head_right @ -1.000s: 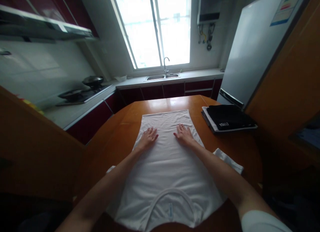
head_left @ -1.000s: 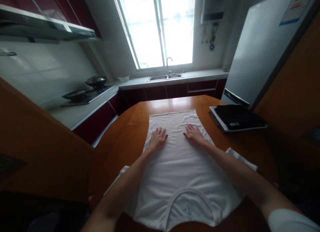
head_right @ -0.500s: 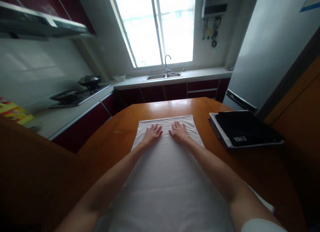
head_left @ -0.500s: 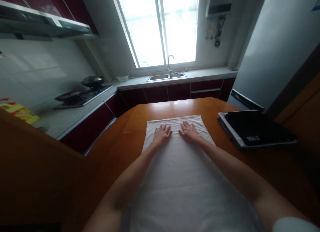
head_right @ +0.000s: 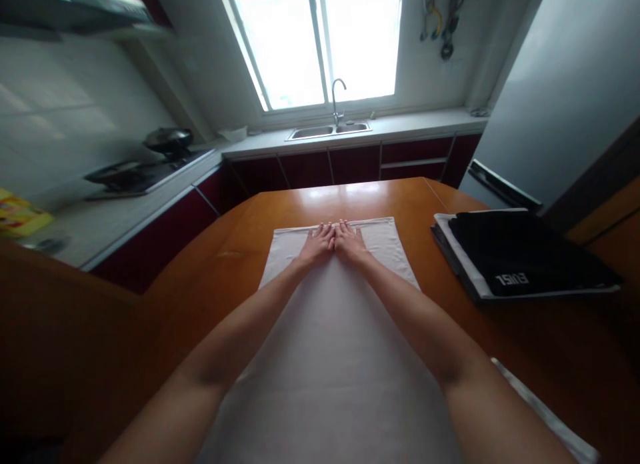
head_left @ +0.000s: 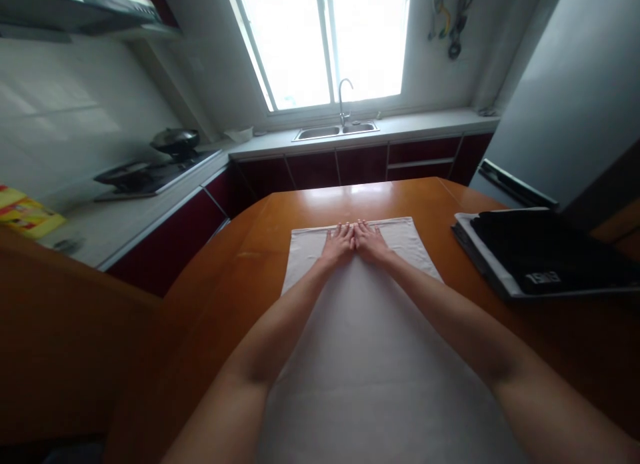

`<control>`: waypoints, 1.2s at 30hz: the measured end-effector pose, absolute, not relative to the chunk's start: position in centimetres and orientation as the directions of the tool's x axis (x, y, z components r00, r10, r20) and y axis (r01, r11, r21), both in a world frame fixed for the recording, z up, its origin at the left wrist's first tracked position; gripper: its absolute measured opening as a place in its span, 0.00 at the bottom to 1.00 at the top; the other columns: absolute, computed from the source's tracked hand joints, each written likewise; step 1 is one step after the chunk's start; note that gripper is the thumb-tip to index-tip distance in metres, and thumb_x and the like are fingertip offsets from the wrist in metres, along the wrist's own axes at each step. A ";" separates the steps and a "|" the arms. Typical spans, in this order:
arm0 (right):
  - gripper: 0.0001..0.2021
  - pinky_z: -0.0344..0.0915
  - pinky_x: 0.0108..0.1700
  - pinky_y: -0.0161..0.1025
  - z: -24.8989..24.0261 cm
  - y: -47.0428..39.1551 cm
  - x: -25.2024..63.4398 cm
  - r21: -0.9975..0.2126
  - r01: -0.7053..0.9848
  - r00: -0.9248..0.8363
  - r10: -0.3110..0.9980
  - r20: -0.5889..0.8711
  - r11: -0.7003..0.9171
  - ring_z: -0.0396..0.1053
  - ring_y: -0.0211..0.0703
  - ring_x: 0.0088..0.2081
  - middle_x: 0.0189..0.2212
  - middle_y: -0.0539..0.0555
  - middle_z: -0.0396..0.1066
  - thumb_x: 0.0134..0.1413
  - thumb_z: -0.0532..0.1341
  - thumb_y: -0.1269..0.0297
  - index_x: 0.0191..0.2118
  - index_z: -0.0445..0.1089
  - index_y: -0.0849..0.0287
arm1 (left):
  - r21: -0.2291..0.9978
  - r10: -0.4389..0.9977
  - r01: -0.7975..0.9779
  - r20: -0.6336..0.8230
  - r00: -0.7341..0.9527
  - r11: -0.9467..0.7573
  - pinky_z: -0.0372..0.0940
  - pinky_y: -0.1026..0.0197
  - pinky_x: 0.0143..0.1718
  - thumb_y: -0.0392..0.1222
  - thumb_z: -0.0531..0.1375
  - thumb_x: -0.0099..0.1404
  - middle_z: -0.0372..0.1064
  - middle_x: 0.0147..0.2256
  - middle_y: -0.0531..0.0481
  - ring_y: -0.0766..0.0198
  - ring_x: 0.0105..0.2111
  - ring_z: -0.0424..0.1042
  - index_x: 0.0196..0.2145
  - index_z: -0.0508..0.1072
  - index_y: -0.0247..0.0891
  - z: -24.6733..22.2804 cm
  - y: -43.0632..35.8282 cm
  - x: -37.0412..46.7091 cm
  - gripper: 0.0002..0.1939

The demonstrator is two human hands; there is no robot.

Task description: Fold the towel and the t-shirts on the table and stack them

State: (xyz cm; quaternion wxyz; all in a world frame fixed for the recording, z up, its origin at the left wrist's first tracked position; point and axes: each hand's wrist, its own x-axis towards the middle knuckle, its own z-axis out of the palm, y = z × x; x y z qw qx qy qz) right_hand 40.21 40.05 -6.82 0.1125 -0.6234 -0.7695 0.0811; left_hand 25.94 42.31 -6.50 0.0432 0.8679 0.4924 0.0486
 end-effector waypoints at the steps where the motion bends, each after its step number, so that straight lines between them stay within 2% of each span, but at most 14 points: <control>1: 0.30 0.35 0.70 0.60 -7.0 40.1 40.6 -0.261 0.942 -0.201 0.978 0.061 0.210 0.37 0.54 0.73 0.74 0.64 0.39 0.70 0.42 0.60 0.72 0.46 0.67 | 0.121 0.865 0.857 0.033 0.501 -0.501 0.40 0.35 0.68 0.48 0.41 0.76 0.41 0.72 0.44 0.47 0.72 0.40 0.71 0.53 0.40 -6.6 42.5 25.6 0.29; 6: 0.31 0.33 0.70 0.60 -7.7 40.6 48.7 -0.232 0.971 -0.054 0.997 0.047 0.064 0.38 0.55 0.73 0.73 0.65 0.39 0.71 0.44 0.58 0.72 0.48 0.69 | 0.098 0.942 0.937 0.023 0.334 -0.335 0.39 0.34 0.68 0.57 0.39 0.76 0.41 0.73 0.46 0.44 0.72 0.40 0.71 0.53 0.47 -6.1 44.3 17.2 0.31; 10: 0.31 0.32 0.69 0.64 -6.9 40.8 52.8 -0.234 0.970 0.085 0.994 0.075 -0.065 0.38 0.59 0.73 0.72 0.72 0.38 0.72 0.43 0.60 0.71 0.47 0.77 | 0.084 0.985 0.982 -0.012 0.173 -0.172 0.38 0.29 0.66 0.59 0.37 0.76 0.38 0.73 0.43 0.41 0.72 0.38 0.72 0.51 0.44 -5.0 44.3 12.9 0.34; 12: 0.31 0.30 0.69 0.65 -6.5 40.3 51.3 -0.234 0.970 0.101 0.988 0.119 -0.071 0.36 0.59 0.73 0.72 0.73 0.36 0.72 0.41 0.61 0.71 0.45 0.78 | 0.051 0.970 0.970 0.054 0.237 -0.239 0.37 0.30 0.67 0.58 0.38 0.76 0.39 0.73 0.41 0.42 0.72 0.36 0.72 0.51 0.42 -4.9 42.9 14.2 0.33; 14: 0.31 0.31 0.70 0.62 -6.5 39.3 48.2 -0.236 0.972 0.051 0.987 0.155 -0.013 0.35 0.56 0.73 0.73 0.68 0.36 0.71 0.40 0.60 0.72 0.46 0.74 | 0.011 0.911 0.919 0.140 0.389 -0.395 0.35 0.33 0.68 0.56 0.39 0.77 0.39 0.73 0.44 0.45 0.72 0.35 0.72 0.52 0.43 -5.3 40.6 17.0 0.32; 17: 0.32 0.37 0.71 0.59 -7.5 36.8 44.5 -0.251 0.939 -0.208 0.970 0.124 0.234 0.37 0.53 0.73 0.74 0.62 0.39 0.71 0.43 0.56 0.73 0.46 0.67 | 0.029 0.818 0.820 0.095 0.567 -0.572 0.38 0.34 0.69 0.57 0.41 0.77 0.39 0.73 0.48 0.47 0.72 0.36 0.71 0.52 0.50 -6.5 37.6 20.1 0.30; 19: 0.32 0.37 0.71 0.57 -8.2 35.3 44.9 -0.238 0.935 -0.245 0.964 0.099 0.262 0.39 0.52 0.73 0.73 0.62 0.40 0.70 0.44 0.54 0.73 0.47 0.66 | 0.060 0.821 0.819 0.028 0.571 -0.571 0.39 0.34 0.68 0.59 0.41 0.76 0.40 0.73 0.49 0.46 0.72 0.37 0.71 0.53 0.52 -6.8 36.9 19.7 0.30; 21: 0.31 0.36 0.71 0.57 -8.4 34.3 47.5 -0.215 0.962 -0.154 0.984 0.091 0.171 0.40 0.53 0.73 0.73 0.64 0.42 0.71 0.44 0.54 0.72 0.50 0.68 | 0.072 0.876 0.875 -0.020 0.482 -0.479 0.41 0.34 0.68 0.59 0.41 0.76 0.40 0.73 0.47 0.44 0.72 0.38 0.71 0.53 0.49 -6.3 37.2 17.5 0.31; 24: 0.31 0.38 0.69 0.60 -7.6 33.6 52.2 -0.227 0.973 0.077 0.992 0.104 -0.052 0.42 0.58 0.72 0.71 0.72 0.43 0.73 0.41 0.56 0.70 0.51 0.75 | 0.092 0.966 0.964 -0.045 0.254 -0.249 0.42 0.30 0.66 0.56 0.40 0.77 0.41 0.72 0.43 0.43 0.72 0.41 0.71 0.53 0.44 -4.4 37.9 13.8 0.31; 26: 0.31 0.38 0.69 0.61 -6.7 32.9 53.3 -0.240 0.965 0.138 0.982 0.131 -0.103 0.41 0.59 0.72 0.71 0.75 0.42 0.73 0.40 0.56 0.70 0.50 0.78 | 0.123 0.985 0.978 -0.005 0.170 -0.168 0.43 0.29 0.66 0.56 0.38 0.77 0.43 0.72 0.40 0.43 0.71 0.42 0.71 0.53 0.42 -3.1 36.9 12.8 0.31; 27: 0.31 0.38 0.69 0.61 -6.3 32.2 52.9 -0.245 0.965 0.133 0.981 0.143 -0.095 0.41 0.59 0.72 0.71 0.75 0.42 0.73 0.41 0.57 0.70 0.50 0.78 | 0.134 0.983 0.974 0.030 0.182 -0.184 0.42 0.30 0.66 0.55 0.38 0.77 0.44 0.72 0.39 0.43 0.71 0.42 0.71 0.54 0.40 -2.6 35.6 12.9 0.31; 30: 0.29 0.40 0.70 0.57 -5.6 27.9 49.3 -0.260 0.962 -0.041 0.985 0.167 0.084 0.42 0.54 0.72 0.72 0.69 0.44 0.72 0.45 0.57 0.70 0.53 0.71 | 0.137 0.902 0.893 0.111 0.417 -0.430 0.40 0.35 0.69 0.54 0.40 0.78 0.44 0.72 0.43 0.47 0.72 0.39 0.70 0.56 0.41 -2.4 29.0 14.9 0.30; 33: 0.30 0.40 0.71 0.57 -5.9 21.2 44.8 -0.308 0.877 -0.338 0.929 0.152 0.369 0.42 0.51 0.73 0.72 0.63 0.45 0.72 0.46 0.55 0.72 0.51 0.64 | 0.180 0.716 0.698 0.057 0.696 -0.693 0.40 0.38 0.70 0.55 0.43 0.78 0.44 0.72 0.48 0.52 0.72 0.40 0.71 0.54 0.49 -3.5 20.6 16.7 0.28; 36: 0.31 0.40 0.71 0.58 -6.1 14.1 42.7 -0.362 0.758 -0.547 0.831 0.103 0.543 0.39 0.49 0.73 0.73 0.60 0.43 0.71 0.47 0.52 0.73 0.47 0.59 | 0.210 0.598 0.583 0.009 0.802 -0.785 0.41 0.38 0.70 0.55 0.47 0.77 0.41 0.73 0.48 0.51 0.72 0.39 0.72 0.50 0.51 -4.3 13.7 16.8 0.29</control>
